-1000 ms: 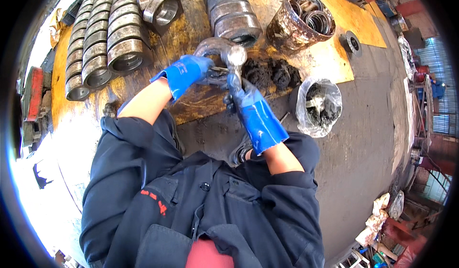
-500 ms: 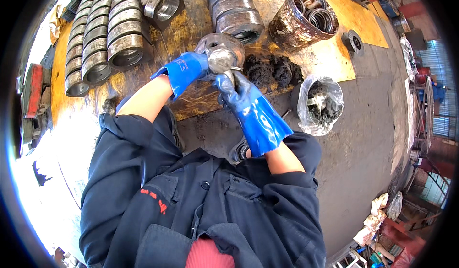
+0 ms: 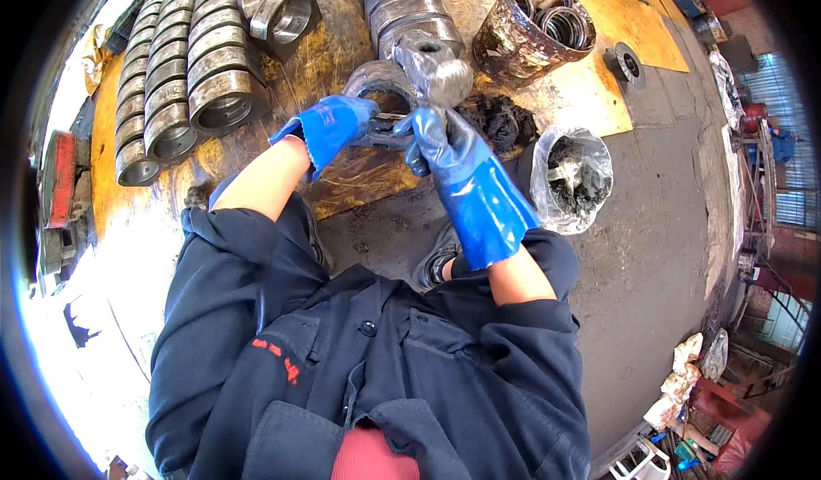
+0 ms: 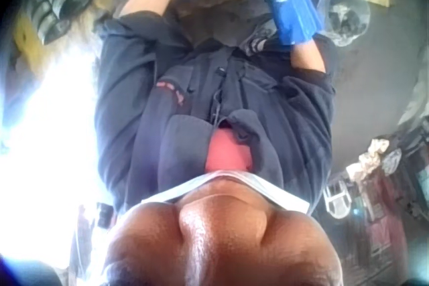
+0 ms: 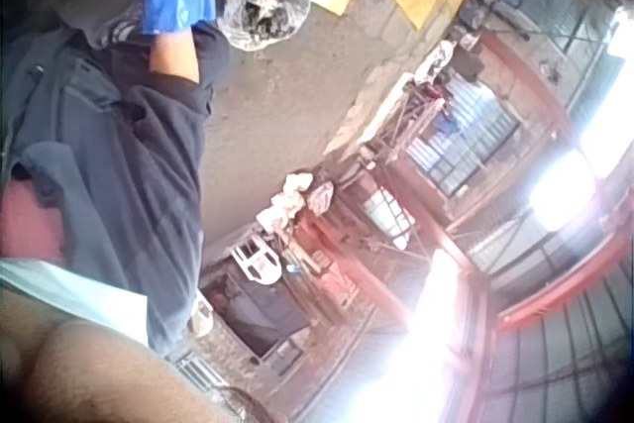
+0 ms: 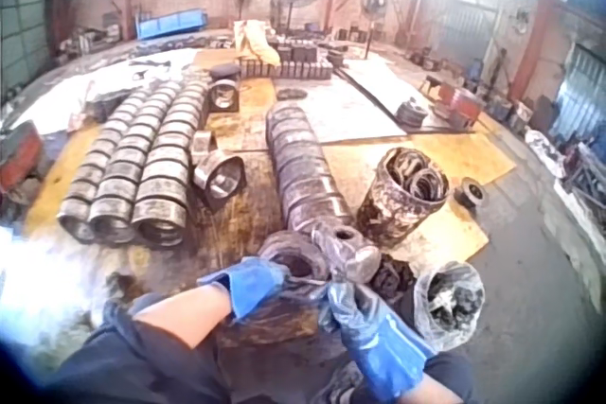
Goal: The person cleans and applies grease to metal rings and housings using a tool and a cloth while sitting on the floor.
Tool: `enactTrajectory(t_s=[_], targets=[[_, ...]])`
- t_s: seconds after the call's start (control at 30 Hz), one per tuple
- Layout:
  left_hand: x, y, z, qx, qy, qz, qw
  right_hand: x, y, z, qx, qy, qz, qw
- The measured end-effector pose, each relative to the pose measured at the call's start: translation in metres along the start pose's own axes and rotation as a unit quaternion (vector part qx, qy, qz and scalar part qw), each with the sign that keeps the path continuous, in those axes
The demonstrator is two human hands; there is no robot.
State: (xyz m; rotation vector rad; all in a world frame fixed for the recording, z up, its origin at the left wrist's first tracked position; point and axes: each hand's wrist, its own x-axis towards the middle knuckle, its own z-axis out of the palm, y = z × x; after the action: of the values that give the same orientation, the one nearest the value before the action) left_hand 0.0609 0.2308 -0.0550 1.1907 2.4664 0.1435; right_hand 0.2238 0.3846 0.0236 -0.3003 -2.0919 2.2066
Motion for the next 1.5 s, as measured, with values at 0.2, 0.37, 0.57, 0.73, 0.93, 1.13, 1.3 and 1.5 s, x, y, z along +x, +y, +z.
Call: enactTrajectory(t_s=[0.2,0.37,0.57,0.73,0.93,1.13,1.3,1.5], targets=[[0.014,0.003,0.010,0.052,-0.099,-0.020,0.994,0.009,0.085,-0.005,-0.170,-0.029,0.334,0.926],[0.010,-0.008,0.025,0.074,-0.150,-0.041,0.985,0.023,0.076,-0.017,-0.162,-0.003,0.204,0.965],[-0.019,0.004,-0.015,-0.017,-0.036,0.038,0.999,0.038,-0.065,-0.101,-0.175,0.105,0.109,0.973],[-0.015,-0.009,-0.015,-0.360,-0.066,-0.031,0.930,-0.035,-0.041,-0.192,-0.304,0.182,0.124,0.927],[-0.041,0.023,-0.057,-0.437,-0.042,-0.075,0.895,-0.203,0.136,-0.221,-0.238,0.223,0.347,0.879],[-0.048,0.025,-0.056,-0.461,0.003,-0.089,0.883,-0.278,0.287,-0.173,-0.269,0.296,0.479,0.782],[-0.056,0.013,-0.042,-0.476,0.006,-0.088,0.875,-0.287,0.325,-0.150,-0.323,0.347,0.464,0.748],[-0.034,0.023,-0.044,-0.358,-0.032,-0.050,0.932,-0.193,0.232,-0.261,-0.369,0.423,0.306,0.769]])
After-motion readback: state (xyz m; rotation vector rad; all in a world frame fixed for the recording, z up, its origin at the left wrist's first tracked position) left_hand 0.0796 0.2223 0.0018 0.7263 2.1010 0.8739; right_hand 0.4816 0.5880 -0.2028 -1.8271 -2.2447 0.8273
